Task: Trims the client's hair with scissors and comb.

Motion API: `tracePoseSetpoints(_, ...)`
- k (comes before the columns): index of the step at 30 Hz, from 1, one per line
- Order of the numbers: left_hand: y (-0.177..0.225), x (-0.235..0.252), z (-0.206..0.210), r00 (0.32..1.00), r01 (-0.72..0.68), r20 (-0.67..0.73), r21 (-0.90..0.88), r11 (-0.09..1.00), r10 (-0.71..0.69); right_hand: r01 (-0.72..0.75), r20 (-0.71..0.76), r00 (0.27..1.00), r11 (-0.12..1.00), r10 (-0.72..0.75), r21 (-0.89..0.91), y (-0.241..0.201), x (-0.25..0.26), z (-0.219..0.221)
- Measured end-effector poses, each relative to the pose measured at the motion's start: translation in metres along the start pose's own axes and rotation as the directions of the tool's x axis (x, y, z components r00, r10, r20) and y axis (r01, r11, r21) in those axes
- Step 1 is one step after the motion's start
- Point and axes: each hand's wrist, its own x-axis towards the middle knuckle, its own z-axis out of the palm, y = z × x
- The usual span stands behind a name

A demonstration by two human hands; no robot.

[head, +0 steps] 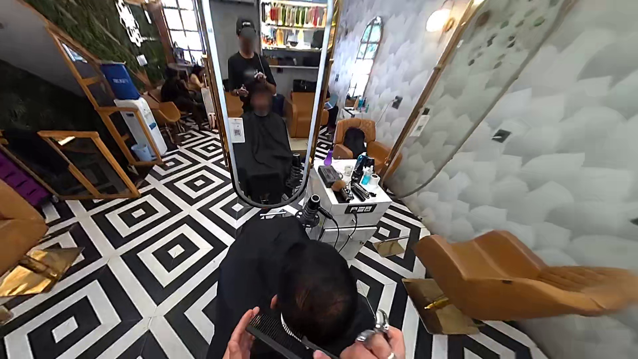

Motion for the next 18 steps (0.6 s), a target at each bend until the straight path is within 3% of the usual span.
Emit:
tracePoseSetpoints(3, -0.019, 0.006, 0.008, 0.997, 0.066, 0.03, 0.12, 0.991, -0.07, 0.151, 0.143, 0.982, 0.964, -0.121, -0.22, -0.002, 0.024, 0.015)
tracePoseSetpoints(7, -0.016, 0.029, 0.043, 0.996, 0.043, 0.067, 0.191, 0.981, -0.056, 0.184, 0.113, 0.982, 0.916, -0.154, -0.358, 0.014, 0.052, 0.024)
tracePoseSetpoints(10, -0.009, 0.059, 0.064, 0.99, -0.015, 0.138, 0.248, 0.969, -0.02, 0.119, 0.045, 0.993, 0.915, -0.11, -0.386, 0.04, 0.073, 0.02)
tracePoseSetpoints(15, -0.004, 0.097, 0.079, 0.99, 0.042, 0.12, 0.262, 0.964, -0.076, -0.092, -0.084, 0.995, 0.884, 0.06, -0.459, 0.086, 0.088, -0.001)
tracePoseSetpoints(18, -0.005, 0.101, 0.076, 0.989, 0.066, 0.112, 0.226, 0.972, -0.094, -0.198, -0.203, 0.972, 0.865, 0.115, -0.46, 0.09, 0.08, -0.026)
